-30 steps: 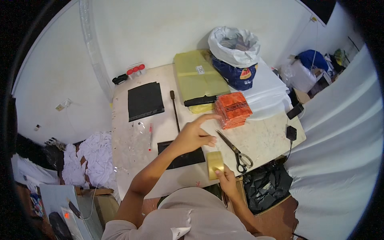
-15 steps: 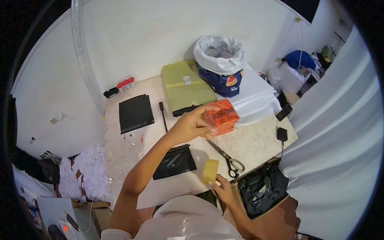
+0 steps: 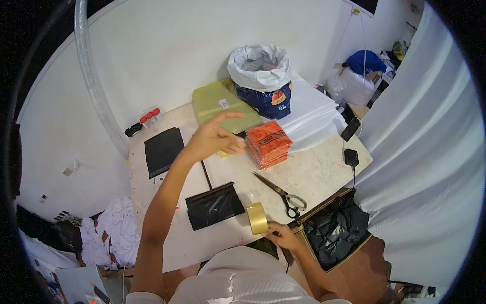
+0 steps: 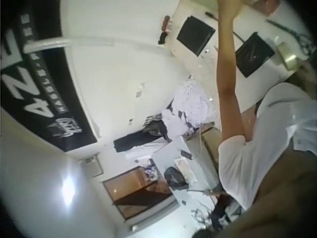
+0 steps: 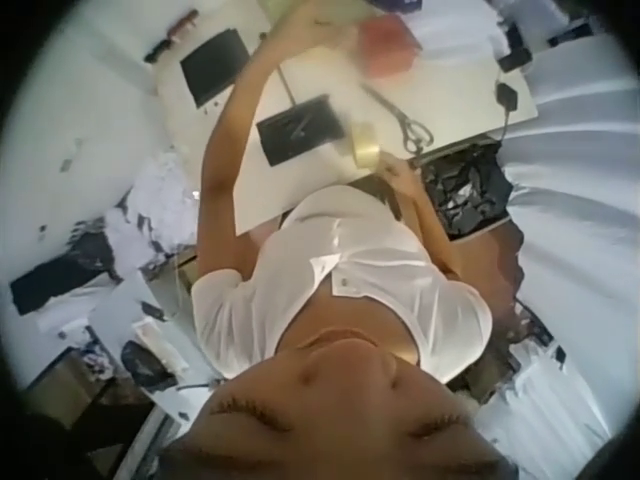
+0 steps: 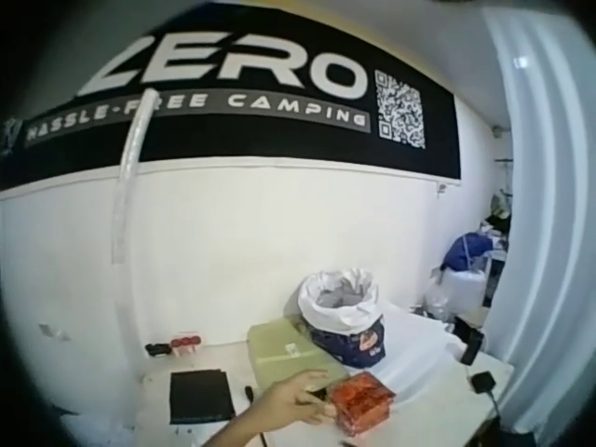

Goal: The person is seen placing items into small black bags, folding them, and then sealing them using tape and scissors.

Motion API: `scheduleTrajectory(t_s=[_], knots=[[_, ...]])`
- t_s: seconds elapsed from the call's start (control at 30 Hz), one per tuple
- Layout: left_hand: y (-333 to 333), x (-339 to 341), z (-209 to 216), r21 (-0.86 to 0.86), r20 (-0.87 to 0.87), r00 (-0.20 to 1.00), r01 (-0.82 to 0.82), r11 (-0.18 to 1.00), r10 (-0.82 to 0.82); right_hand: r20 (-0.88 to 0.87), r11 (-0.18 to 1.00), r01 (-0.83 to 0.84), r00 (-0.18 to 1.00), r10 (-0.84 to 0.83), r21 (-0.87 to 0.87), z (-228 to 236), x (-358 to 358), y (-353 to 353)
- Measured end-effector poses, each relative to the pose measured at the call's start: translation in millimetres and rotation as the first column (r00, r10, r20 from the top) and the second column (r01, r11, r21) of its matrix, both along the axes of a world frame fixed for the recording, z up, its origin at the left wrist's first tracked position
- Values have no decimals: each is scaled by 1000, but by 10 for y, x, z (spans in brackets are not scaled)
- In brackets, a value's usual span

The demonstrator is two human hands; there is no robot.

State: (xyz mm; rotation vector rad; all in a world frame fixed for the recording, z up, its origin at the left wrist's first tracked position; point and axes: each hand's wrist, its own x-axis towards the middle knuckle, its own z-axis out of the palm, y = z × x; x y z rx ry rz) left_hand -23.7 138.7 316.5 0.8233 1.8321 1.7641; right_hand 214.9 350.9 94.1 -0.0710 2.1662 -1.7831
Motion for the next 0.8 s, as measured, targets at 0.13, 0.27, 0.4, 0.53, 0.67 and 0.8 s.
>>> scheduleTrajectory(t_s=[0.13,0.27,0.4,0.53,0.67,0.8], knots=[[223,280,-6,-26,-27,987,160,987,-161,-509,875,316,856,-95,368,-193,-142,295],[287,286,69,-31,-43,982,183,983,-184,-481,674,433,867,-131,598,-49,-329,553],[386,232,61,-124,-137,961,225,967,-241,-499,508,441,866,-24,740,-281,-303,682],[453,222,52,-129,-159,949,255,958,-274,-359,389,309,932,60,868,-236,-352,686],[504,215,116,-150,-111,942,299,942,-317,-284,197,253,947,152,947,-390,-290,754],[480,184,58,-171,-301,912,234,957,-277,-89,359,69,995,38,931,-97,-227,842]])
